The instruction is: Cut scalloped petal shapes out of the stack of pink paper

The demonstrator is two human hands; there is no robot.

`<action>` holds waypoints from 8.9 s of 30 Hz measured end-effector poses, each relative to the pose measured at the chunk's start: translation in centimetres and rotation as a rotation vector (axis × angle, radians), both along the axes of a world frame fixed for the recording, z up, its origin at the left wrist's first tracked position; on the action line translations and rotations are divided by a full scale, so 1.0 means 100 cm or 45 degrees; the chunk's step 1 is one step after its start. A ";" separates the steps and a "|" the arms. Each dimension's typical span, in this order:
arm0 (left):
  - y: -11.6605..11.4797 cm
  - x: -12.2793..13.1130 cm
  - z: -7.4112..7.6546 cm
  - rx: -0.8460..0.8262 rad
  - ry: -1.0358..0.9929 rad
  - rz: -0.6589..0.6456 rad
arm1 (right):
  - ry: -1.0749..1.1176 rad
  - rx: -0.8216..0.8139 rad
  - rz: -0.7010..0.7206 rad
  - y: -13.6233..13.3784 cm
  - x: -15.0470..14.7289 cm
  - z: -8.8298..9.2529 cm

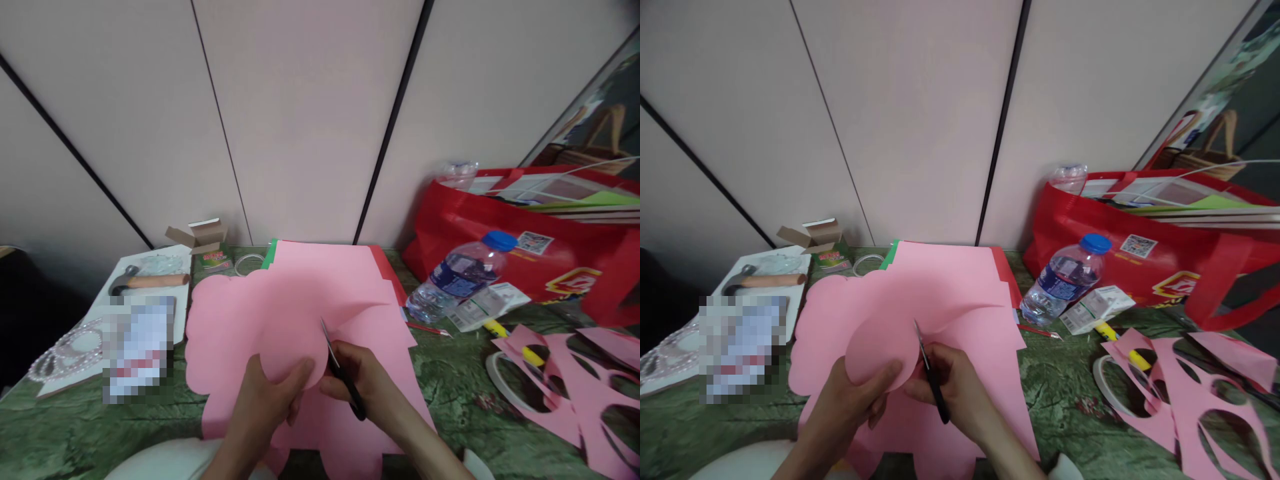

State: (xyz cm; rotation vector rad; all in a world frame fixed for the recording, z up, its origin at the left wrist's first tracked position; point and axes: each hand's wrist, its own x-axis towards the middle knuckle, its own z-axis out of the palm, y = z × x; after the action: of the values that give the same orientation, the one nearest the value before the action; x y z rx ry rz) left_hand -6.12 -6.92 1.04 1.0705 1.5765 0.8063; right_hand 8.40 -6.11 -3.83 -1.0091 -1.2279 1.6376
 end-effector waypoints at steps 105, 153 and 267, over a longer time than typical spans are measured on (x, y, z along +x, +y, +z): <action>0.006 -0.011 -0.012 0.139 -0.323 -0.218 | -0.131 0.020 0.006 -0.002 0.004 0.003; 0.002 -0.005 -0.010 0.075 -0.270 -0.059 | -0.019 -0.036 0.015 -0.005 -0.003 -0.001; 0.004 -0.012 -0.013 0.092 -0.084 -0.171 | -0.106 0.023 -0.042 -0.003 0.000 0.000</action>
State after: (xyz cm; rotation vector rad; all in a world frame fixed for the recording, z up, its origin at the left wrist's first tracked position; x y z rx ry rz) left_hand -7.32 -6.49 -0.28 1.1770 1.4139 0.8038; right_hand 8.40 -6.40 -3.84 -1.0901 -1.2724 1.5703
